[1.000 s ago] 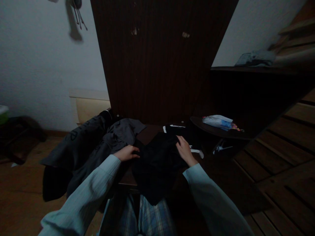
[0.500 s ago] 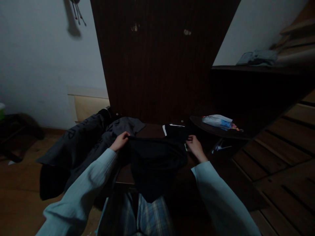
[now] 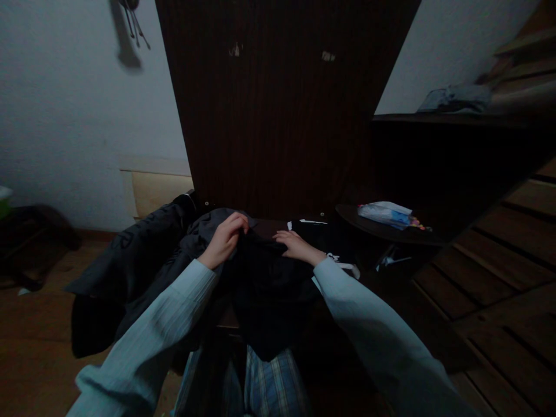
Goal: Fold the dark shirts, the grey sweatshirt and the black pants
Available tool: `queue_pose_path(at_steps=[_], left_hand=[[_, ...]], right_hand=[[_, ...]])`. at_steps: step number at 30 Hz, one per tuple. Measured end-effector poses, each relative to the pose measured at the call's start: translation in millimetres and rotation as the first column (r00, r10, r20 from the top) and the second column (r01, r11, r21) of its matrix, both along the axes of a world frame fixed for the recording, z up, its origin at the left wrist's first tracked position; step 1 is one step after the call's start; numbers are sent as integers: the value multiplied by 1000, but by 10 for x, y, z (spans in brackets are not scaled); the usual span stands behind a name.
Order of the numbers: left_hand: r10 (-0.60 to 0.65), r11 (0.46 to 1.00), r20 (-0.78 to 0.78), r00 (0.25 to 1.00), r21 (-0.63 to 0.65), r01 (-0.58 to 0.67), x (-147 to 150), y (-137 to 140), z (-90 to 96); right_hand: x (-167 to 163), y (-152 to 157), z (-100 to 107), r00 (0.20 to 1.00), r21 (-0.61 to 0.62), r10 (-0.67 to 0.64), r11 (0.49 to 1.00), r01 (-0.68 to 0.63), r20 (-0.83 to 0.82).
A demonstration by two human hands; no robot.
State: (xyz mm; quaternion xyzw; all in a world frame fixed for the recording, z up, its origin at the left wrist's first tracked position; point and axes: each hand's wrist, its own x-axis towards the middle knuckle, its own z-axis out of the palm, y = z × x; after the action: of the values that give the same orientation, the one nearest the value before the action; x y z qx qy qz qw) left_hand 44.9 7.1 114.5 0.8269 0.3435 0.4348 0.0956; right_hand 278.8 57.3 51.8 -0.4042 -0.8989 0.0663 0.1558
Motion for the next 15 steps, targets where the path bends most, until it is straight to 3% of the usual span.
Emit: queue_pose_path(at_steps=[3, 5, 7, 9, 12, 15], left_hand=[[229, 972, 32, 973, 55, -230, -187, 21, 56], [376, 925, 30, 926, 49, -377, -299, 77, 35], [425, 905, -38, 904, 30, -424, -379, 148, -33], [400, 915, -148, 905, 11, -403, -433, 215, -149], [297, 942, -299, 907, -64, -329, -517, 282, -407], [168, 948, -310, 936, -209, -239, -627, 299, -696]], right_hand=[[73, -16, 108, 994, 106, -65, 992, 74, -87], [153, -101, 224, 962, 271, -170, 936, 226, -215], [219, -231, 314, 924, 407, -249, 842, 354, -289], [261, -390, 330, 926, 466, -281, 803, 371, -253], [310, -646, 177, 971, 388, -227, 891, 237, -72], [391, -844, -86, 987, 109, -145, 985, 136, 73]])
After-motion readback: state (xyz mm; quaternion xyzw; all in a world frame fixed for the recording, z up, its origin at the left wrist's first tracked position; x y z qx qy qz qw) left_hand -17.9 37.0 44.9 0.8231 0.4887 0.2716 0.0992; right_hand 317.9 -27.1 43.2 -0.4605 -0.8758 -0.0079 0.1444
